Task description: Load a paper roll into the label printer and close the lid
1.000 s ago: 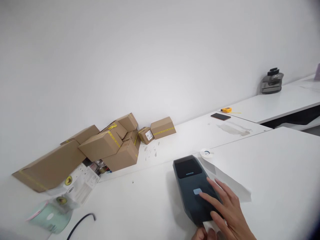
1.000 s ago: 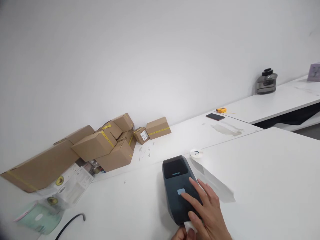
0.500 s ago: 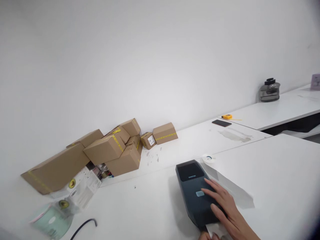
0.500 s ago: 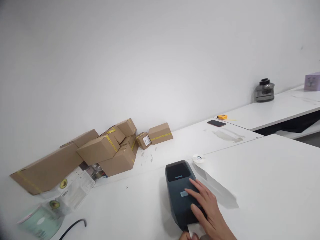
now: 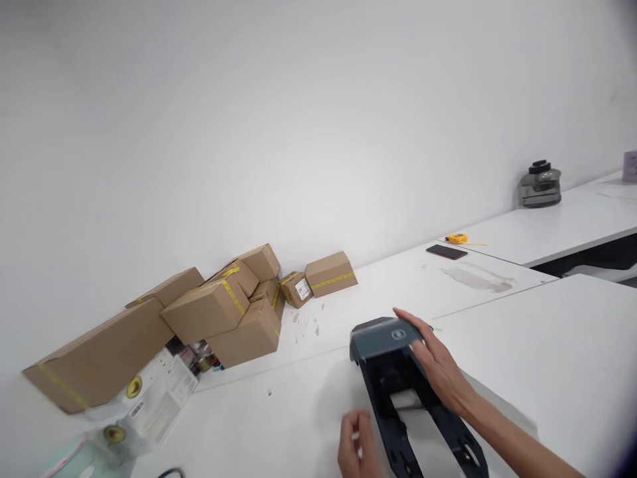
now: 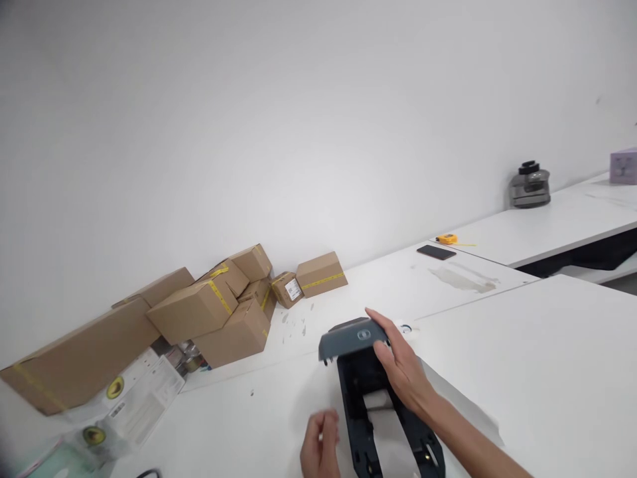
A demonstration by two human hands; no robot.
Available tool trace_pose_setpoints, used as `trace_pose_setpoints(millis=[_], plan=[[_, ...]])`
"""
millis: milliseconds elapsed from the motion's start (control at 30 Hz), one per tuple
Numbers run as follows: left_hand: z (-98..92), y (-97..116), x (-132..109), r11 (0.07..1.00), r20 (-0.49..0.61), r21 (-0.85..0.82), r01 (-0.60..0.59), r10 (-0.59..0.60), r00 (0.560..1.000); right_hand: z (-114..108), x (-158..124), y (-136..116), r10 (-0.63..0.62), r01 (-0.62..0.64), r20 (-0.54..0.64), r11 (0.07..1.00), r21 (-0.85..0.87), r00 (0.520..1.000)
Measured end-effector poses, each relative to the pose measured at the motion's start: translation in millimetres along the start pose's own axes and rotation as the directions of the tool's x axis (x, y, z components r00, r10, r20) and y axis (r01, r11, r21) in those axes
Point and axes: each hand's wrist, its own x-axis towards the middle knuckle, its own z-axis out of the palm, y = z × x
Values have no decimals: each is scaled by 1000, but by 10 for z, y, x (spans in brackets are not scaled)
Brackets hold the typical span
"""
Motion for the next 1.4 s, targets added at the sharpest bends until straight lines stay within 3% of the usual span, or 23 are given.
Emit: trace_pose_setpoints(millis=[67, 167, 267, 367, 533, 700, 767, 833, 900, 933, 967, 1033, 1067, 1133, 1267, 1400], plan=[[79, 106, 266, 998, -11, 63, -26, 27, 1000, 56, 297, -32, -38, 36, -30, 997, -67, 999], [266, 281, 537, 985, 77, 171, -18, 5, 997, 131, 672, -69, 14, -28, -59, 971, -237, 998], [422, 378, 653, 975, 157, 220, -12, -23, 987, 185, 952, -80, 83, -100, -65, 935, -341, 994], [476, 359, 682, 967, 146, 254, -17, -21, 989, 205, 1136, -32, 113, -113, -23, 923, -367, 993], [464, 265, 680, 962, 116, 269, -39, 7, 993, 210, 1318, 94, 139, -110, 47, 916, -386, 989], [472, 272, 675, 960, 96, 276, -38, 12, 995, 241, 1426, 77, 122, -96, 39, 912, -400, 992], [472, 279, 674, 961, 85, 276, -29, 6, 996, 230, 1339, 30, 57, -54, -3, 917, -395, 998], [467, 280, 675, 959, 76, 282, -21, 0, 997, 195, 1126, 0, -123, 83, -88, 928, -362, 988], [462, 276, 680, 958, 75, 287, -24, 2, 997, 144, 824, 12, -350, 297, -128, 902, -315, 928], [460, 274, 683, 957, 78, 288, -32, 10, 997, 118, 666, 34, -416, 382, -66, 879, -287, 907], [459, 273, 686, 957, 80, 287, -40, 18, 997, 94, 518, 63, -428, 432, 72, 865, -256, 901], [460, 274, 691, 956, 78, 289, -49, 28, 997, 64, 290, 125, -312, 428, 418, 877, -217, 853], [461, 275, 692, 955, 72, 293, -50, 30, 997, 61, 216, 153, -222, 406, 559, 885, -229, 799], [467, 278, 691, 951, 59, 304, -55, 39, 998, 82, 145, 205, -66, 409, 727, 860, -306, 683], [474, 275, 686, 946, 48, 317, -67, 54, 997, 212, 152, 335, 57, 535, 847, 752, -385, 529], [468, 255, 691, 944, 75, 314, -104, 85, 994, 348, 157, 491, 124, 573, 901, 733, -366, 416]])
